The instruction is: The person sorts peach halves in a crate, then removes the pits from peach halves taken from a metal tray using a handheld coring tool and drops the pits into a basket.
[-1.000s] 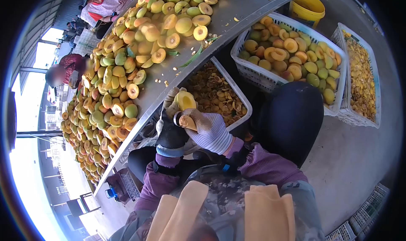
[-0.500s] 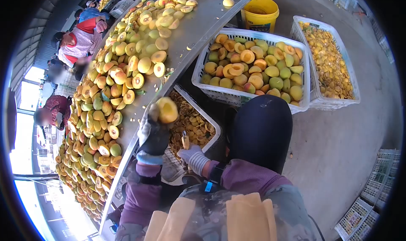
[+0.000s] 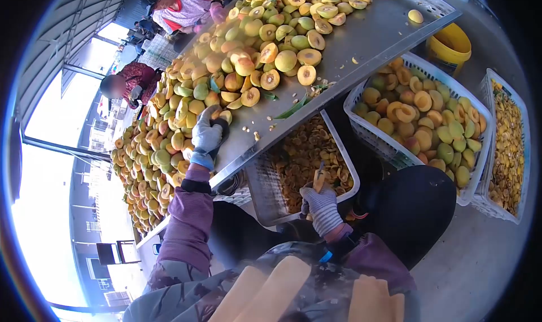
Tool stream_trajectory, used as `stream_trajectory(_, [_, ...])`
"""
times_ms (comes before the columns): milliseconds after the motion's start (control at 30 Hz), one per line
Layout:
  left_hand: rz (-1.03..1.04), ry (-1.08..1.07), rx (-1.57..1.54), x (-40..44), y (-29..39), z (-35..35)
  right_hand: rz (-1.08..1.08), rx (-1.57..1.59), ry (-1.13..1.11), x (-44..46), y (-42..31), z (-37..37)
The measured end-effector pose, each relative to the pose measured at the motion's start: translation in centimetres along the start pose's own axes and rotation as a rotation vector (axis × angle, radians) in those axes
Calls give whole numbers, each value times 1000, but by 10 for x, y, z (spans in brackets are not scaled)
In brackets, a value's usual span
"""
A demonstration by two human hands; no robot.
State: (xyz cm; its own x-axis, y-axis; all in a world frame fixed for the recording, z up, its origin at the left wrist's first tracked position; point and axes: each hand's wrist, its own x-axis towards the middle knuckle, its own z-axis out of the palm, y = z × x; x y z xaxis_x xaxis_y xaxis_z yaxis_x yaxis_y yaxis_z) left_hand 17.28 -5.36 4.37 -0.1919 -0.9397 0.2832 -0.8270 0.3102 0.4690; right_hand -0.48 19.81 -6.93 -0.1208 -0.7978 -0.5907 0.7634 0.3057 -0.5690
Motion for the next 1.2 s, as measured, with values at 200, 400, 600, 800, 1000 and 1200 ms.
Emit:
stream_trajectory(200, [-203,-283,453,19,-87,-15,-28,-93,1,4,7,9])
stream_trajectory(400, [-257,-371,129,3,-77,-13,-333,-542,-109,2,9,20])
stream_trajectory(600, [-63,-322,-831,-68,-32,-49,-879,-1032,-207,-12,-1,46])
stream_trajectory(800, [216,-275,-352,-130,-11,-19,-1029,-1178,-190,-23,0,68])
stream_trajectory(1000, [178,-246,-419,-159,-5,-2,-1034,-1308,-181,-24,2,72])
stream_trajectory(1200, [129,-246,-544,-166,13,-3,-967,-1404,-167,-22,1,71])
